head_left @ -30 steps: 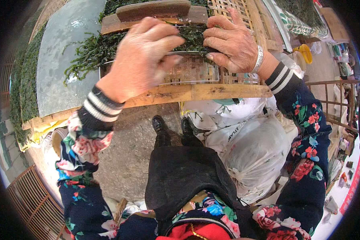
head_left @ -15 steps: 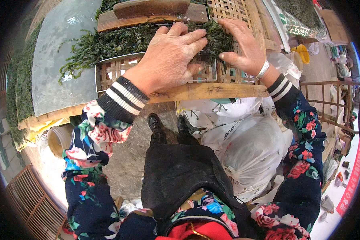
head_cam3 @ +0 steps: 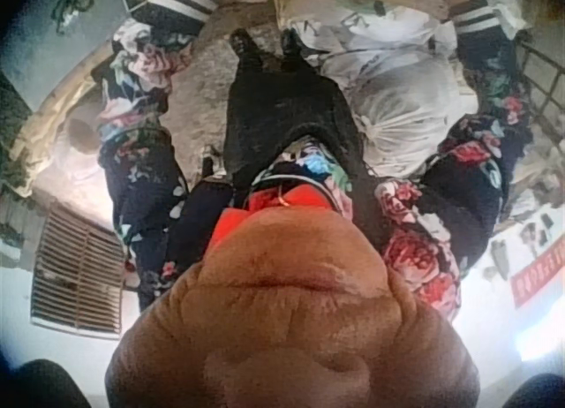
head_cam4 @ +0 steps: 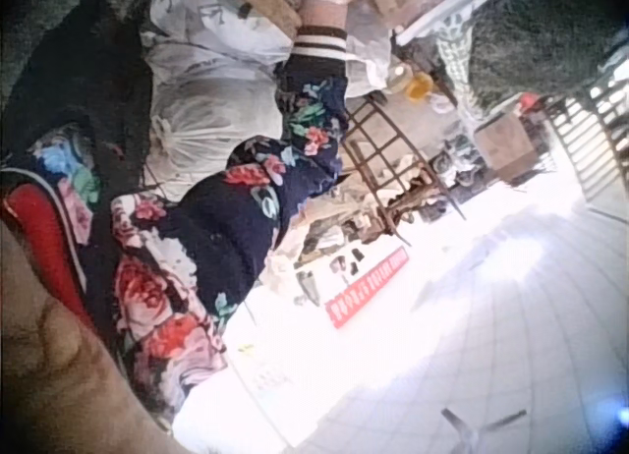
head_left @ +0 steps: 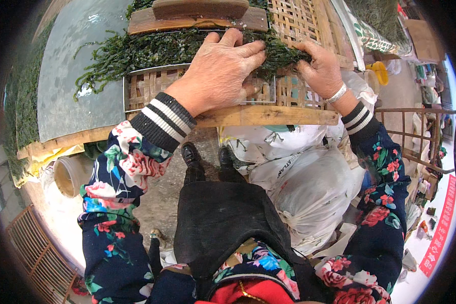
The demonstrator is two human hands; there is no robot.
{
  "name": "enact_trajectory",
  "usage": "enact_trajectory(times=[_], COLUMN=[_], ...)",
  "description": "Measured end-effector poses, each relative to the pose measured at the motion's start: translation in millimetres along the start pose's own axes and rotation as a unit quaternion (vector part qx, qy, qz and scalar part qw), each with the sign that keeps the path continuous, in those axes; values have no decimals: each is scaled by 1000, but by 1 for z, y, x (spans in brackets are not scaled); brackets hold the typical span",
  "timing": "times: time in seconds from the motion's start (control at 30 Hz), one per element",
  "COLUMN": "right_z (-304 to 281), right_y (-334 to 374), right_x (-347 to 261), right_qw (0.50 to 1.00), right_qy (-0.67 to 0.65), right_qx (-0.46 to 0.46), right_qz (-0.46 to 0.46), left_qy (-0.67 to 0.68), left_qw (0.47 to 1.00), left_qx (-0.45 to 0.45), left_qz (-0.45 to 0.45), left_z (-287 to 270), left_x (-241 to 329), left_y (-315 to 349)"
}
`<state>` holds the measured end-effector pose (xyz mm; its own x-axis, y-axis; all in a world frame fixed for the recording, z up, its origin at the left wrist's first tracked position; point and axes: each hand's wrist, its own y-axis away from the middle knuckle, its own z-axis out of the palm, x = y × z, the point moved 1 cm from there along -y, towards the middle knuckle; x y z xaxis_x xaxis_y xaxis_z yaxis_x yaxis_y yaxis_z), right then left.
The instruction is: The person repeatedly scoops green tea leaves from a large pile and places them into a rectangular wooden sieve. They spread the leaves evenly within the sieve and then return to the pile to repeat the process.
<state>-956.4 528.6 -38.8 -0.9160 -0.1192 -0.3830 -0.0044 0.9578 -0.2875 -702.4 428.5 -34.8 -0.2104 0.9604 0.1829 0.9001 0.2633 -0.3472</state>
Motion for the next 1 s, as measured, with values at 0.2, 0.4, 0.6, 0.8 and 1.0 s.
enact_trajectory(times=[0.2,0.4,0.6,0.8,1.0], right_z=[-19,18,-1,-34,-1], right_y=[-1,-11,-2,-43,-34], right_x=[-12,-30,-13,-38,-62], right_qw=[999,987,997,888,977], right_qy=[37,100,80,-458,-203], right_qx=[2,45,-15,37,61], right_qz=[21,-114,18,14,-19], left_qy=[-5,-2,1,-10,18], left_qw=[1000,1000,1000,999,999], left_qx=[25,15,26,-39,-16], left_qz=[4,0,-5,-25,-45], left_z=[2,1,4,-1,-5], left_x=[1,1,1,3,5], left_y=[-1,-2,0,-1,-2])
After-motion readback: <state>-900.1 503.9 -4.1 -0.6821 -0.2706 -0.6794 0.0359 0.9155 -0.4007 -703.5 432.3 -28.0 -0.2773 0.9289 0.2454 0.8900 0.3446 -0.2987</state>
